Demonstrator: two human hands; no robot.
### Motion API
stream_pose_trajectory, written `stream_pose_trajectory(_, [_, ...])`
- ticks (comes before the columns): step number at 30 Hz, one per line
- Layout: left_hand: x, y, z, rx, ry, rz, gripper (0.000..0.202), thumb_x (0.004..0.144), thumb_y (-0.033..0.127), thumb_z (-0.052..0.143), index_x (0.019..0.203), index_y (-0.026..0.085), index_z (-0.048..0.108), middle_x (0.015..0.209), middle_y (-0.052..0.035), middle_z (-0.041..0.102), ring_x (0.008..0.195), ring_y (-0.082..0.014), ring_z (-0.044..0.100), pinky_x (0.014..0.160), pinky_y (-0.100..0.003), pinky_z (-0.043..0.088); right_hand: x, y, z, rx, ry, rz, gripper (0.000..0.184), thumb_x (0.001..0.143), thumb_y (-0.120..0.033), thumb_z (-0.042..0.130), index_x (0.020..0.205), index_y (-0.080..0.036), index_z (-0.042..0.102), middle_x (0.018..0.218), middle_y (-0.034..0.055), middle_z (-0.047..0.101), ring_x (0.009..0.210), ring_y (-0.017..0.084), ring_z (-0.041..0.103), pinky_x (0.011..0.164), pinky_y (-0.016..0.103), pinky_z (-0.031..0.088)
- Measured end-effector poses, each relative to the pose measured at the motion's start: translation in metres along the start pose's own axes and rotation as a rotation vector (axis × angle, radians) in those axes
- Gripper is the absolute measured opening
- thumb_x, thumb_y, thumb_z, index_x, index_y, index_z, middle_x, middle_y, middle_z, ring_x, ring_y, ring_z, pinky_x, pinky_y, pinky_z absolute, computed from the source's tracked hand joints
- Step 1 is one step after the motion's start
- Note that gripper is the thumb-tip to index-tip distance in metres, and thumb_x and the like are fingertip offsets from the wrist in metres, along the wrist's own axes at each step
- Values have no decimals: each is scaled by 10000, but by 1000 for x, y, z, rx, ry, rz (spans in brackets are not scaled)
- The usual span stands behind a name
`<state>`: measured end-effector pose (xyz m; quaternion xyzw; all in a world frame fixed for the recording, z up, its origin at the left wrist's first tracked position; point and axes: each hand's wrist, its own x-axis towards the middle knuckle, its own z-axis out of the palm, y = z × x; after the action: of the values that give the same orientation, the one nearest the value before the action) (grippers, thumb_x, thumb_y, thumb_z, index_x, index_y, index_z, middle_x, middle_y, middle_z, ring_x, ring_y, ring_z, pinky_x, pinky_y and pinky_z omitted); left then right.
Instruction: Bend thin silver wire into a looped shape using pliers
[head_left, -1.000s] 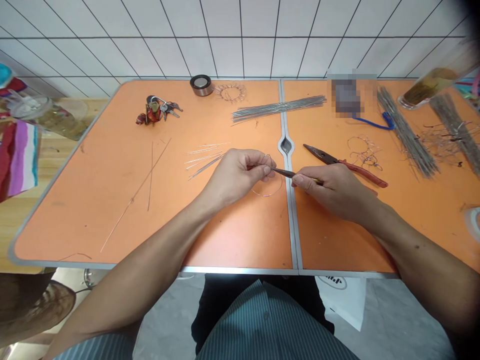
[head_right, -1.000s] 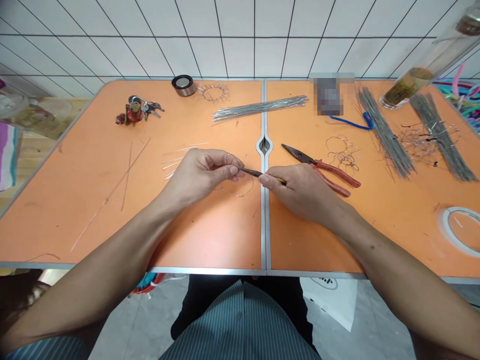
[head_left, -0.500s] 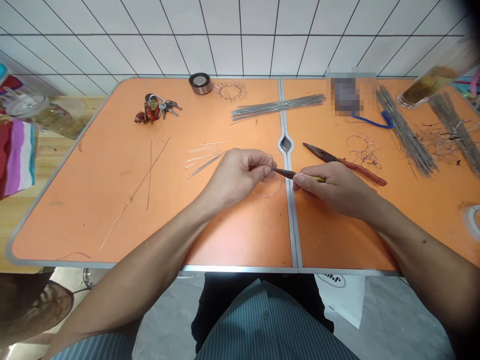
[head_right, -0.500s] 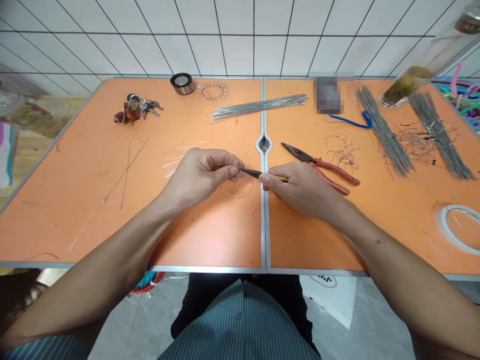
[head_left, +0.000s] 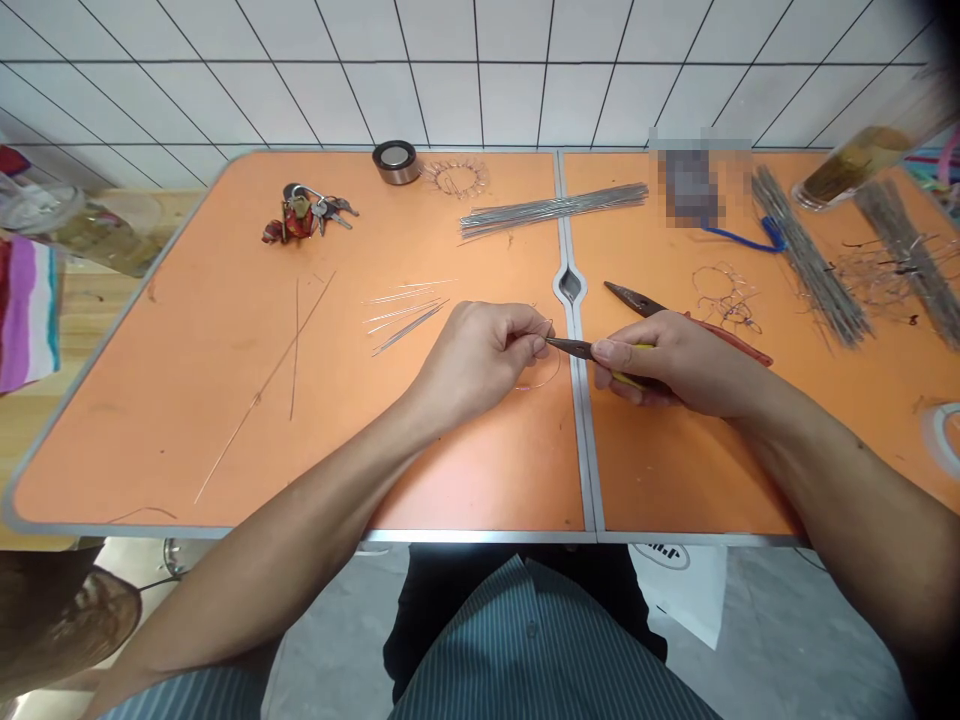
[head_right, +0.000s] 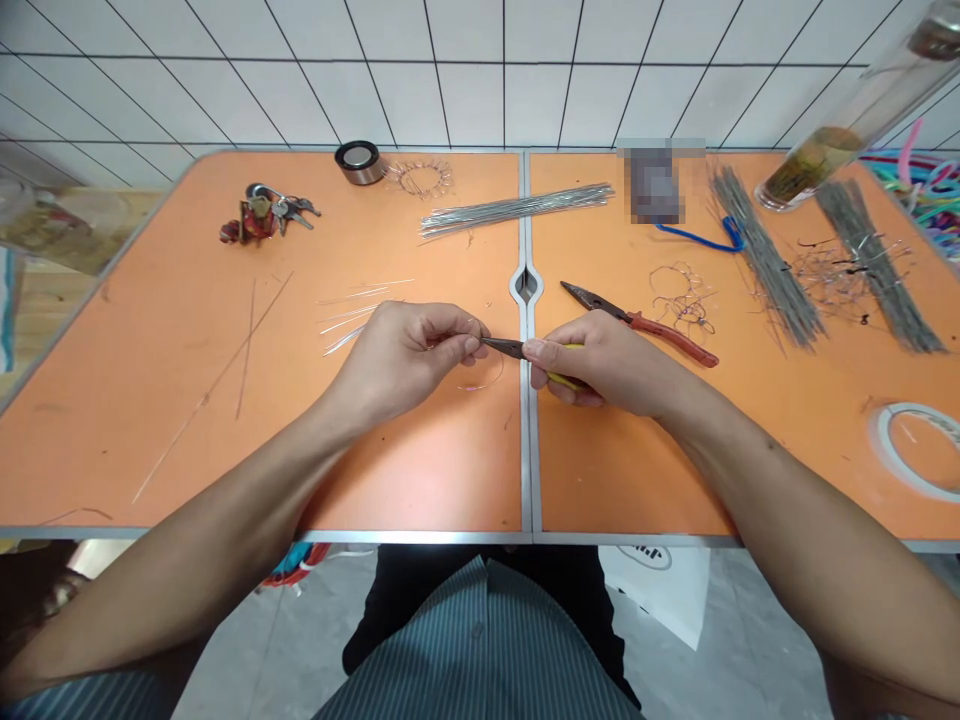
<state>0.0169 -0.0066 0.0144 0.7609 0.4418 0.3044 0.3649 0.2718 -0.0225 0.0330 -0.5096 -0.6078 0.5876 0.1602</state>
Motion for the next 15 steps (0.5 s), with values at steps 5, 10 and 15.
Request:
stream_pose_trajectory(5, [0,2,-1,-18,3,-13,189,920,138,639,805,179,784,689,-4,705,607,-141,534,592,-303,355,1,-1,2,-4,7,21,545,937,-711,755,740,-203,726,568,-4,567,442,104,431,427,291,287])
stream_pose_trajectory(10, [3,-4,-1,-151,65,-55,321,998,373,708,748,183,771,678,-30,700,612,-153,561,586,-303,386,2,0,9,-118,77,-50,531,992,-678,703,729,-217,682,625,-11,601,510,119,517,496,289,401])
stream_pose_trajectory(15, [8,-11,-7,-445,104,-152,362,978,489,780,804,171,778,835,-76,787,728,-160,678,719,-286,543,0,-1,7,-218,144,-129,479,1027,-659,649,828,-230,726,693,4,673,622,159,605,592,308,452])
